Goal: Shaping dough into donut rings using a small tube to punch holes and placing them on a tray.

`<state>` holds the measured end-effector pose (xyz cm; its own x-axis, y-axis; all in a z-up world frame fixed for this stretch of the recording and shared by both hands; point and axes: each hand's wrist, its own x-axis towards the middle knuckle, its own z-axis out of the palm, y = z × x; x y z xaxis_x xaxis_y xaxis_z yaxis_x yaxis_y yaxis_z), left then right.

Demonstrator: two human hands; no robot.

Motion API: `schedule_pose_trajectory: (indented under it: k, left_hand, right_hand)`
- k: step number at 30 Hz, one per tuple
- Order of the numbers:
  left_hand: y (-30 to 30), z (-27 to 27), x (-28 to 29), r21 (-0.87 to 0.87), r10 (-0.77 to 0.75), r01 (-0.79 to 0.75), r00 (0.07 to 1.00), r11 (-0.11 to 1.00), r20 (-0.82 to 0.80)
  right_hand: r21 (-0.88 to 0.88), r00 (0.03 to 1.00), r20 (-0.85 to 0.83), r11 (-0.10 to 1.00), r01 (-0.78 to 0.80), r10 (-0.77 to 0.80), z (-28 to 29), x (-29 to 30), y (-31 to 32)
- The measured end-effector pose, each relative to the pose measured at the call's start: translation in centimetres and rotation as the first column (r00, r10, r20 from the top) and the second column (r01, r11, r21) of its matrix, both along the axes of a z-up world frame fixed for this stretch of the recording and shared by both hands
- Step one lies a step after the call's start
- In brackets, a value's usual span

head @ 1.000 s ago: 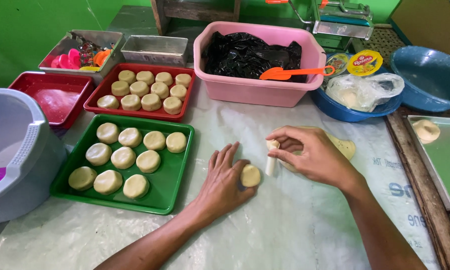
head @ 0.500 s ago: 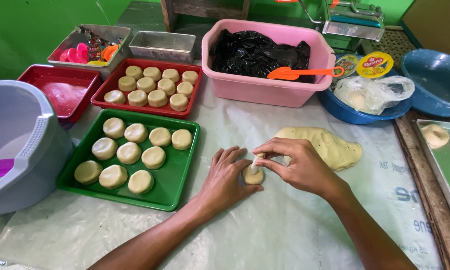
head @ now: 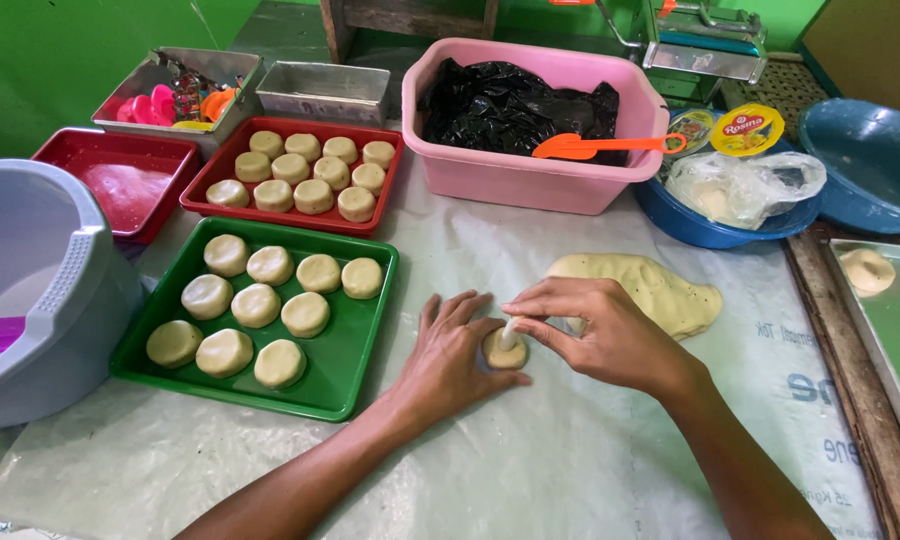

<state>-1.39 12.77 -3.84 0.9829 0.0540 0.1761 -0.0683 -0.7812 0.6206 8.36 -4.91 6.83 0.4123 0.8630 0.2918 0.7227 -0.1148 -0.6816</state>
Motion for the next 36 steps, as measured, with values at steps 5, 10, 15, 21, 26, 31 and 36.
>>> schedule_pose_trajectory:
  k: [5, 10, 15, 21, 26, 31, 36]
  left_hand:
    - [0.1, 2.2, -0.5, -0.127, -0.013, 0.036, 0.984, 0.991, 0.178]
    - [0.5, 0.9, 0.1, -0.17, -0.011, 0.055, 0.969, 0.984, 0.248]
    - [0.9, -0.2, 0.6, -0.186, -0.029, 0.075, 0.97, 0.98, 0.24]
    - [0.7, 0.5, 0.2, -0.135, -0.063, 0.098, 0.968, 0.986, 0.244]
    - [0.7, 0.7, 0.1, -0.156, -0.062, 0.102, 0.968, 0.983, 0.243]
    - [0.9, 0.3, 0.0, -0.155, -0.066, 0.104, 0.971, 0.982, 0.229]
    - [1.1, 0.3, 0.0, -0.138, -0.089, 0.121, 0.972, 0.983, 0.219]
  right_hand:
    - [0.014, 0.998, 0.059, 1.0, 0.006, -0.007, -0.3, 0.0, -0.1]
    - [0.028, 0.999, 0.031, 1.0, 0.011, -0.012, -0.7, 0.3, 0.1]
    - [0.009, 1.0, 0.012, 1.0, 0.01, -0.01, -1.0, 0.7, 0.0]
    - [-0.015, 1.0, -0.002, 1.0, -0.003, 0.003, -1.0, 0.5, -0.2]
    - [-0.011, 1.0, 0.015, 1.0, -0.013, 0.013, -1.2, 0.6, 0.0]
    - [-0.037, 0.999, 0.037, 0.999, -0.024, 0.025, -1.2, 0.3, 0.1]
    - [-0.048, 0.998, 0.042, 0.998, -0.034, 0.036, -1.7, 0.6, 0.3]
